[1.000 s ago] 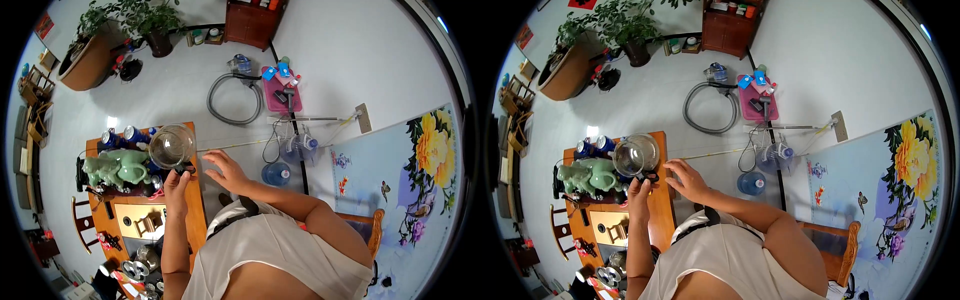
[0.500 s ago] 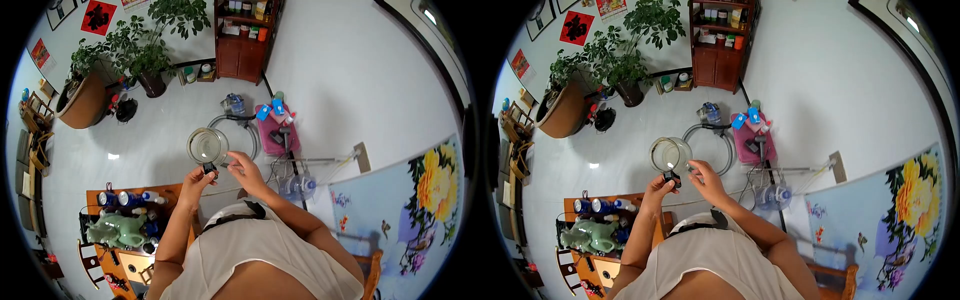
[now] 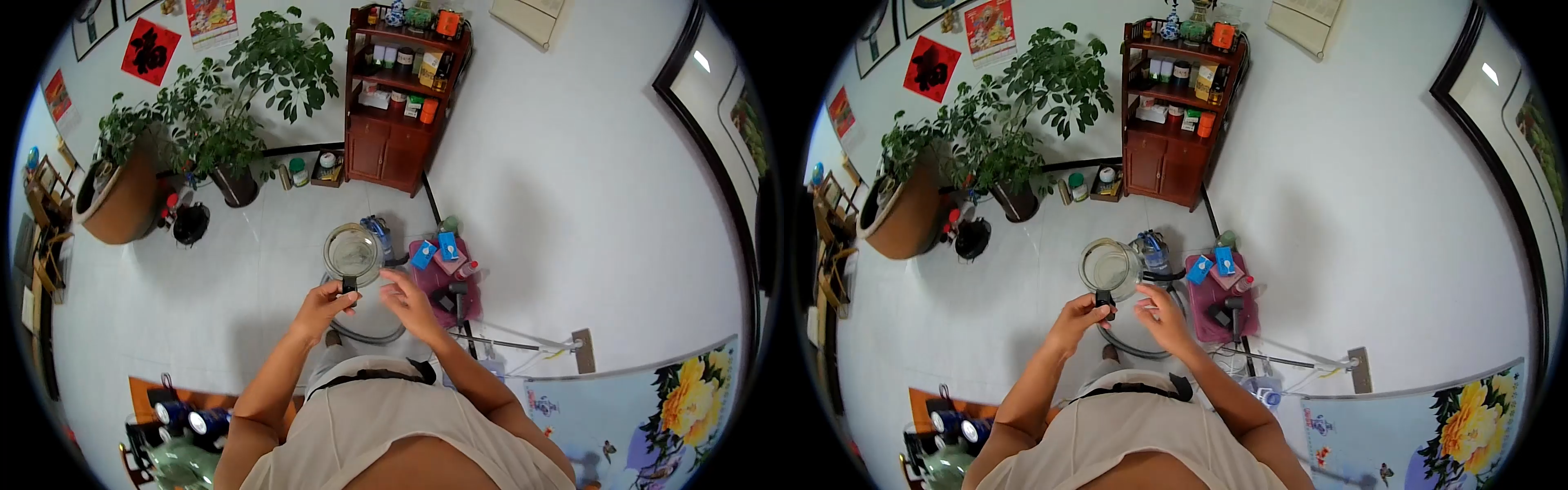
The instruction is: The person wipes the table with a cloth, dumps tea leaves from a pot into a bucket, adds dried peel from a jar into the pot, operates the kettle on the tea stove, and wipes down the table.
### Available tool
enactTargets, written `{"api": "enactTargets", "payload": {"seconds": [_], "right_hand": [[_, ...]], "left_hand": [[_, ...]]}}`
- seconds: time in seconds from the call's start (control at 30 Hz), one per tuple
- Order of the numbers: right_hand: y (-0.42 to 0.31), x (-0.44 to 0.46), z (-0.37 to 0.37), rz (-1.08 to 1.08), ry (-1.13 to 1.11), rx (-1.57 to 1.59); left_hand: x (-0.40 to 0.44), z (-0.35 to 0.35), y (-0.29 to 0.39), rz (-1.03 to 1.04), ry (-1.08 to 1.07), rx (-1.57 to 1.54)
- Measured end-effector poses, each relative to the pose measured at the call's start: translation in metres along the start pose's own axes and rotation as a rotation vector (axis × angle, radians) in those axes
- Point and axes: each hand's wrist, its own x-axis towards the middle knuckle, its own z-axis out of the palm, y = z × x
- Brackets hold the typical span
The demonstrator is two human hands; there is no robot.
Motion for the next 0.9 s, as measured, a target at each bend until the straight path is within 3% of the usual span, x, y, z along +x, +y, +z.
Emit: {"api": "enactTargets", "payload": {"seconds": [0.37, 0.9], "right_hand": [[0.024, 0.159, 0.040, 0.062, 0.190, -0.003], [0.035, 0.362, 0.014, 0.032, 0.085, 0.077]], "left_hand": [[0.134, -0.118, 0.068, -0.054, -0.130, 0.115], [0.296, -0.182, 0.137, 0.022, -0.036, 0.110]]}}
